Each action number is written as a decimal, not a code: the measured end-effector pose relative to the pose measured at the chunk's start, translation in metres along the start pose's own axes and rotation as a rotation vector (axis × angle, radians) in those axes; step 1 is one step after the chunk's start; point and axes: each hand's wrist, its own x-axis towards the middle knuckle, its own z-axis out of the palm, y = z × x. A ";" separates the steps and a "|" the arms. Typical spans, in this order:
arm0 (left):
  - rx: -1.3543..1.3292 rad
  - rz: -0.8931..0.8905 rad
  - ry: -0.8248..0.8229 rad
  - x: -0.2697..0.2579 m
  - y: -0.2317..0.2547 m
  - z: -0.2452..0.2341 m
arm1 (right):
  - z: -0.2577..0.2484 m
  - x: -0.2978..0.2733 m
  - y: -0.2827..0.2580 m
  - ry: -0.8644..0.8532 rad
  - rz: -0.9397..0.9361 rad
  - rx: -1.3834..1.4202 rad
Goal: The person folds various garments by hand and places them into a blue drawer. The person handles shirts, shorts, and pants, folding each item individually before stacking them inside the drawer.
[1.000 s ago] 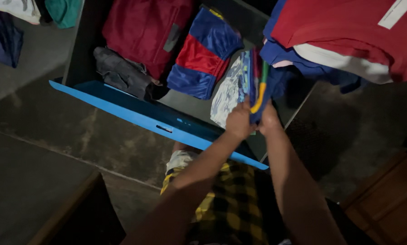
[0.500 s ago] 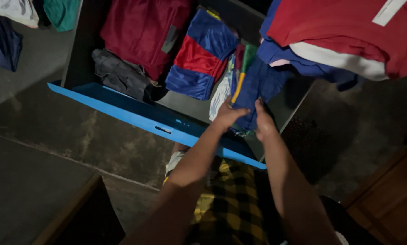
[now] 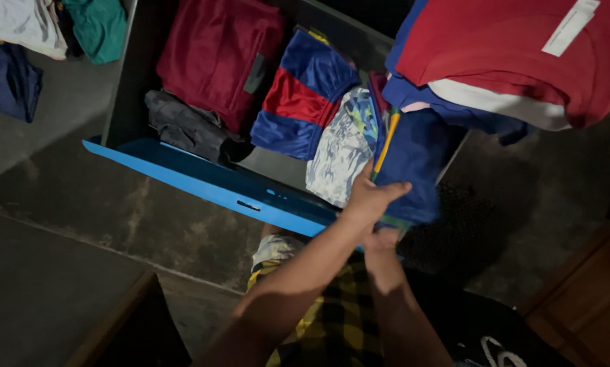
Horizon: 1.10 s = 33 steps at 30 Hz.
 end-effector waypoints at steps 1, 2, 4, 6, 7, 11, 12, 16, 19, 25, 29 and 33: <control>-0.053 -0.029 -0.030 -0.009 0.009 0.002 | -0.003 0.003 0.000 0.030 0.012 -0.082; -0.057 -0.071 -0.043 -0.014 0.019 0.001 | -0.005 0.007 0.000 0.058 0.023 -0.163; -0.064 -0.155 -0.070 -0.021 0.039 -0.012 | -0.002 0.022 -0.007 -0.113 -0.032 -0.077; 0.020 -0.151 -0.115 -0.022 0.060 -0.037 | 0.003 0.028 -0.015 -0.204 -0.015 -0.040; 0.061 -0.150 -0.138 -0.022 0.068 -0.050 | 0.005 0.028 -0.023 -0.210 0.032 -0.047; 0.176 -0.091 -0.113 -0.022 0.088 -0.092 | 0.007 0.027 -0.048 -0.239 0.223 -0.070; 0.228 -0.083 -0.096 -0.024 0.090 -0.098 | 0.006 0.030 -0.050 -0.188 0.238 -0.183; 0.781 -0.114 -0.026 -0.034 0.093 -0.109 | -0.002 0.038 -0.069 -0.101 0.328 -0.600; 0.797 0.062 -0.119 -0.043 0.095 -0.110 | -0.006 0.038 -0.073 -0.574 0.439 -0.413; 1.038 0.234 -0.267 -0.029 0.111 -0.116 | 0.014 0.040 -0.069 -0.377 0.284 -0.449; 1.067 0.096 -0.238 -0.015 0.128 -0.126 | 0.047 0.044 -0.042 0.007 0.462 -0.518; 0.922 0.165 -0.313 -0.013 0.156 -0.150 | 0.077 0.037 -0.010 0.022 0.226 -0.664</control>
